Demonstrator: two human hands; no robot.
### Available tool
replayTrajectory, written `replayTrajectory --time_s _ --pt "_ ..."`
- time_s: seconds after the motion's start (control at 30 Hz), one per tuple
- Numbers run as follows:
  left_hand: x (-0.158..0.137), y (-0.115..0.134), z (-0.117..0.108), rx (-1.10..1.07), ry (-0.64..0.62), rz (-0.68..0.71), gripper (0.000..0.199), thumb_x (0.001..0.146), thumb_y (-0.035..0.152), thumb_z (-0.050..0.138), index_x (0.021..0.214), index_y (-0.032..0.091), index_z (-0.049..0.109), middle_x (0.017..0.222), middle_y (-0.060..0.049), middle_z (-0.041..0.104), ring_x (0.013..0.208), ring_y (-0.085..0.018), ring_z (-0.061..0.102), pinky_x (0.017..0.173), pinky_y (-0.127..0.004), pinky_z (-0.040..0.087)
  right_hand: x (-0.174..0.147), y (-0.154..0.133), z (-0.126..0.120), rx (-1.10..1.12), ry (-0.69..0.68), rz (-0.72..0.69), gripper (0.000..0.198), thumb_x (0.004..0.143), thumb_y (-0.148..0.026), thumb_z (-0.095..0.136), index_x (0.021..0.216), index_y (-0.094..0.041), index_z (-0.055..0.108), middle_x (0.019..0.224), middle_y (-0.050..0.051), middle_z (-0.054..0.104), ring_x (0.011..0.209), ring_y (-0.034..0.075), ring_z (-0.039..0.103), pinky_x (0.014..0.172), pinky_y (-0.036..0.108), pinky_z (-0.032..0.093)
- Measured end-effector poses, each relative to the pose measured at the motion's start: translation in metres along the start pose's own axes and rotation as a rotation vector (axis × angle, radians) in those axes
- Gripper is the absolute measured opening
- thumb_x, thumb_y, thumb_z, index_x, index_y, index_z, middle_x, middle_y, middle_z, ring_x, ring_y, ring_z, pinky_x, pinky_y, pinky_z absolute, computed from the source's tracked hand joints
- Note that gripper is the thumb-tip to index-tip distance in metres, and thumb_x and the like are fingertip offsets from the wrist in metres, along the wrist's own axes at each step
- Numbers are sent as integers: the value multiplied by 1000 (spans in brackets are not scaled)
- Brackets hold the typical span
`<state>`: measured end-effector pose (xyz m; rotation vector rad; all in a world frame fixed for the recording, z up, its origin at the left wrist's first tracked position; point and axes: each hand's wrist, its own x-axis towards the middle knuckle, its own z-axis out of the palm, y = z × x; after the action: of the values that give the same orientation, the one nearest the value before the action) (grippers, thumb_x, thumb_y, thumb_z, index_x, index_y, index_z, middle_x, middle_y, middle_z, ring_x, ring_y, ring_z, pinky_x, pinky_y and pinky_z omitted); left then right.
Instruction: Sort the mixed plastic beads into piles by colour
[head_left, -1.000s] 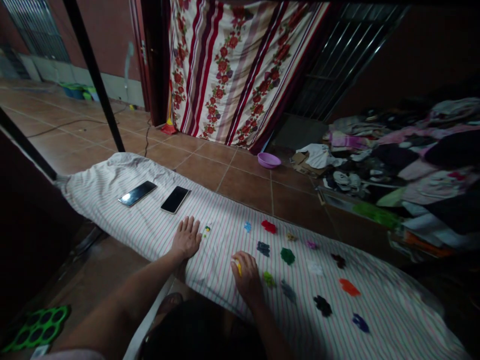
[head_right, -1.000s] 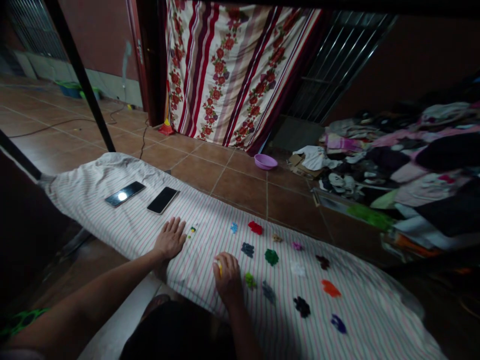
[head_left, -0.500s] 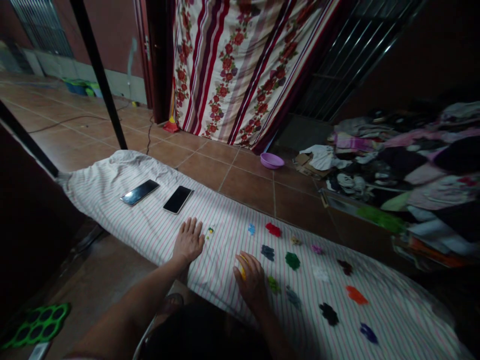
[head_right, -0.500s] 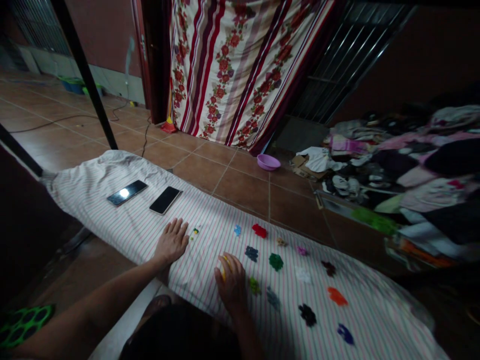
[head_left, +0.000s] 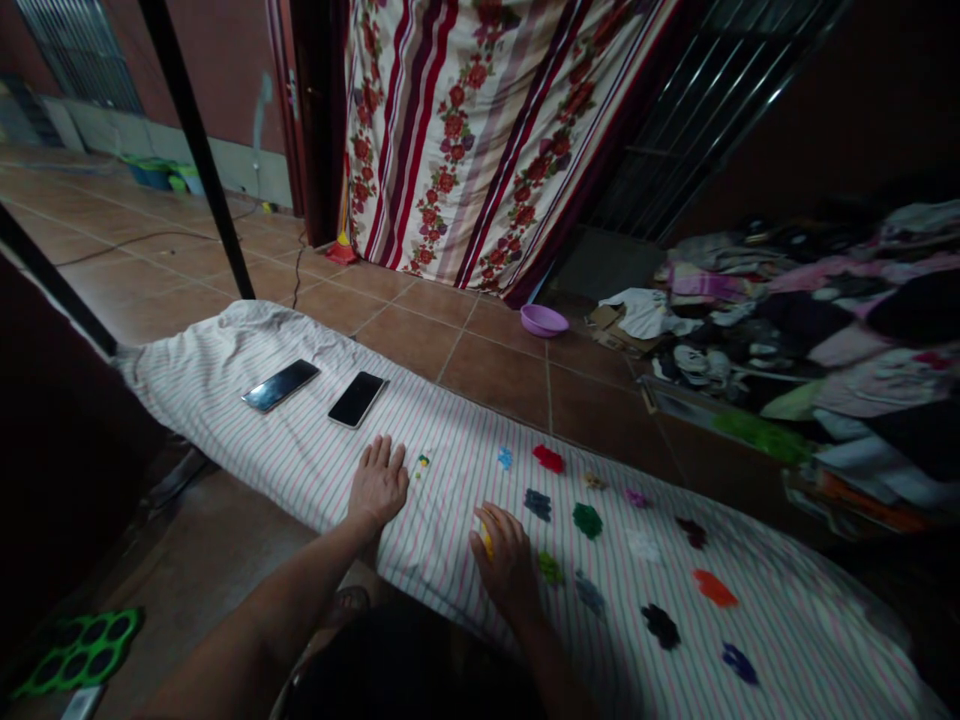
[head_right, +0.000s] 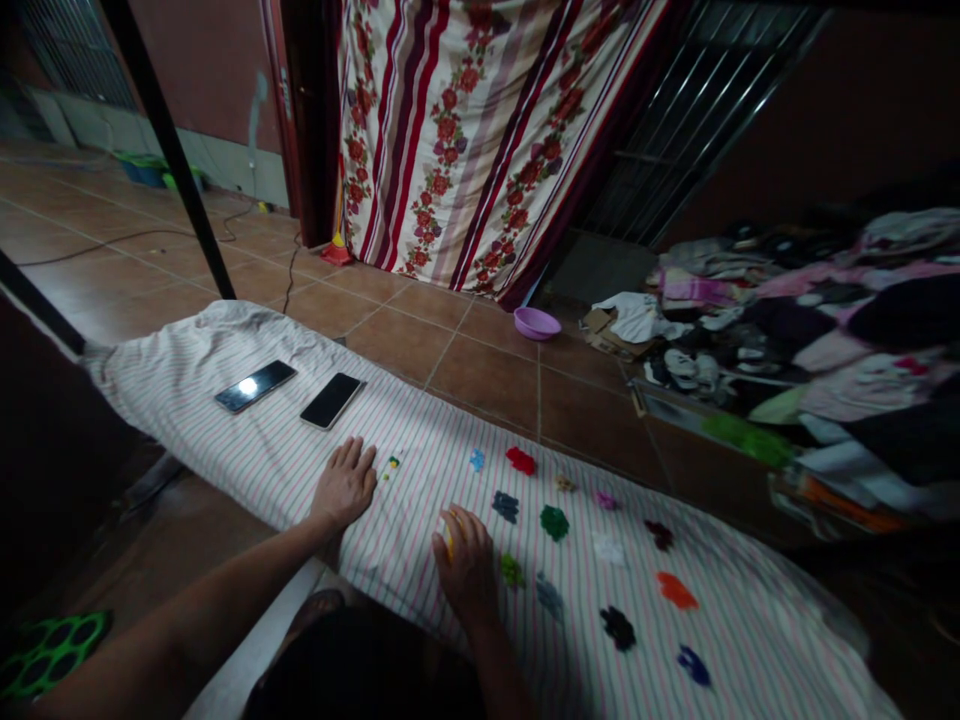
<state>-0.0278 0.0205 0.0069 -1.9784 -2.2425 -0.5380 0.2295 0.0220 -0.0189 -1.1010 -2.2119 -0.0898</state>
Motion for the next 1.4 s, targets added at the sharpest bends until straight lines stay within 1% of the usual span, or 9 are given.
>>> replayTrajectory --time_s 0.43,0.6,0.73,0.83,0.93,1.0,1.1,1.27,1.4 --pt "1 0 0 12 3 15 45 91 29 38 132 15 53 141 -17 48 136 -32 38 110 -47 32 1 -2 -2 -23 -32 1 34 95 -36 45 121 -18 57 119 12 62 114 26 54 94 45 46" --pt "1 0 -1 -2 7 15 45 91 29 40 130 14 53 140 -17 50 135 -31 40 110 -46 31 1 1 -4 -6 -10 -16 37 95 -38 45 123 -17 57 123 12 61 117 26 51 96 45 46" --pt "1 0 -2 2 -3 17 44 90 29 40 130 14 54 140 -18 49 135 -32 40 110 -46 31 11 1 -7 10 46 8 32 94 -34 47 117 -17 61 122 12 62 117 27 51 97 48 45" --pt "1 1 -2 6 1 20 44 91 29 41 130 14 54 140 -18 49 135 -32 40 109 -47 32 29 -5 -3 79 42 37 27 93 -29 46 110 -18 65 113 11 65 110 26 55 95 47 47" --pt "0 0 -1 -2 16 20 44 90 28 42 130 13 54 140 -19 50 135 -32 40 109 -47 33 54 -17 7 215 -16 88 29 94 -24 41 105 -17 67 103 11 63 98 22 60 87 39 51" --pt "-1 -1 1 -10 35 29 43 91 28 41 129 12 55 139 -19 50 135 -32 40 109 -47 33 72 -27 16 300 -93 125 29 94 -23 40 105 -18 66 99 10 62 90 19 61 80 33 53" --pt "-2 -4 6 -28 76 44 41 92 27 39 126 12 56 137 -19 52 134 -32 41 108 -47 35 97 -41 29 339 -211 125 28 92 -18 41 103 -21 66 94 6 61 89 17 61 81 29 51" --pt "-3 -8 12 -72 145 44 37 91 23 37 119 8 57 131 -20 56 130 -30 45 107 -49 38 121 -51 44 221 -402 168 20 89 -17 48 98 -23 66 94 5 61 86 16 60 79 27 47" --pt "-2 -8 13 -72 166 46 35 91 23 38 116 6 57 128 -21 57 127 -32 47 106 -49 39 124 -52 52 142 -466 187 14 88 -17 52 92 -23 64 91 4 61 85 16 58 76 26 45"
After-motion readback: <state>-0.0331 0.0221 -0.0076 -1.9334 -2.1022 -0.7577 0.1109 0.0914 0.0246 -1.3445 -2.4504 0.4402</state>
